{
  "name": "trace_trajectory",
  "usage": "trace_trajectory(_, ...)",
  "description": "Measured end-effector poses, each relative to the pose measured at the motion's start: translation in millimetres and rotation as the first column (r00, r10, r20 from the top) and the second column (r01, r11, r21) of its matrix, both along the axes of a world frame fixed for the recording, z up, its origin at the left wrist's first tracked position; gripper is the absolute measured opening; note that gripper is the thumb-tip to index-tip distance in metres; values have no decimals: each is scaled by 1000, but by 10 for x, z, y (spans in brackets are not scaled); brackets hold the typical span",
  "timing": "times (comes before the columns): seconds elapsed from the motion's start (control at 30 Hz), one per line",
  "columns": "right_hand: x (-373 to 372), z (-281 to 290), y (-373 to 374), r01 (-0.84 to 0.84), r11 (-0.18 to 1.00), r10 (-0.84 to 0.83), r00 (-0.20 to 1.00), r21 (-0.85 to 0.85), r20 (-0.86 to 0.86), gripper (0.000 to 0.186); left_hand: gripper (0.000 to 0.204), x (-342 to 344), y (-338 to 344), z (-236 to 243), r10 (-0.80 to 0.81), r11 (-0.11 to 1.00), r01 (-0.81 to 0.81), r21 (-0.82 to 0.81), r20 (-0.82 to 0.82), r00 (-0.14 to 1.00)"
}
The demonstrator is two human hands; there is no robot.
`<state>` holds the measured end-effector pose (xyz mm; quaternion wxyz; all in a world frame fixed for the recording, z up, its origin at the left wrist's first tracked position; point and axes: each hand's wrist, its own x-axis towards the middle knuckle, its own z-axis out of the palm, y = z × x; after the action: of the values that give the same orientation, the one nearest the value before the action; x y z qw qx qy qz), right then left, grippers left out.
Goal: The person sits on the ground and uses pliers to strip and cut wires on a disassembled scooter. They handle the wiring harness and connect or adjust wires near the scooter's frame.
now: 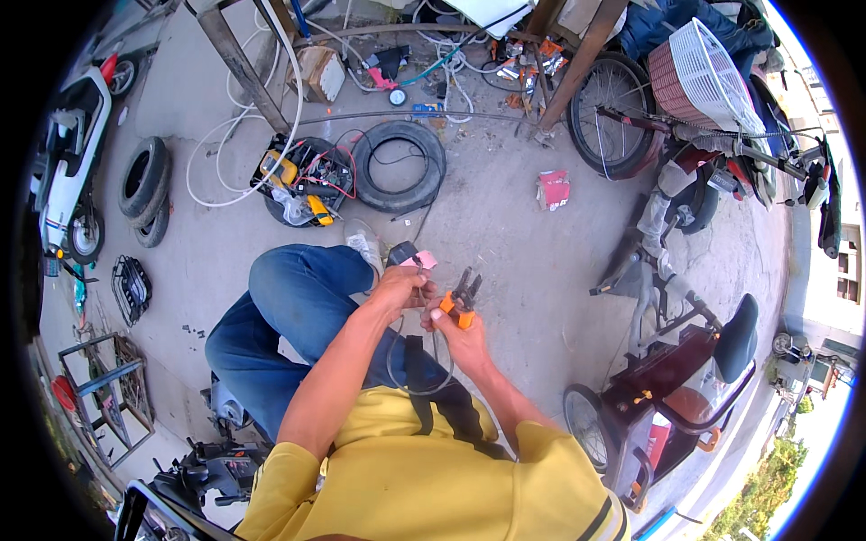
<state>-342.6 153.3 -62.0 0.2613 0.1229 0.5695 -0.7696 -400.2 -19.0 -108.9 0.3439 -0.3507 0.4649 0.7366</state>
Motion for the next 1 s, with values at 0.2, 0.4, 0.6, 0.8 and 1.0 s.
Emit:
trace_trajectory(0.2, -217, -697, 140, 292, 940, -340, 838, 177, 426, 36, 27, 25, -115, 54, -134, 987, 129, -92, -46, 990)
trace_trajectory(0.4, -464, -1463, 137, 546, 828, -349, 683, -130, 642, 40, 30, 111, -241, 308, -191, 981, 195, 13, -148, 971)
trace_trajectory(0.6, -724, -1443, 320, 595, 801, -476, 697, -63, 536, 34, 30, 124, -215, 229, -315, 949, 292, -124, -262, 912)
trace_trajectory(0.8, -802, -690, 453, 47, 998, -28, 885, -30, 465, 39, 26, 165, -236, 83, -307, 921, 188, -341, -341, 888)
trace_trajectory(1.0, -407, -345, 476, -451, 883, 453, 748, -129, 485, 53, 35, 156, -307, 75, -459, 781, 270, -563, -223, 860)
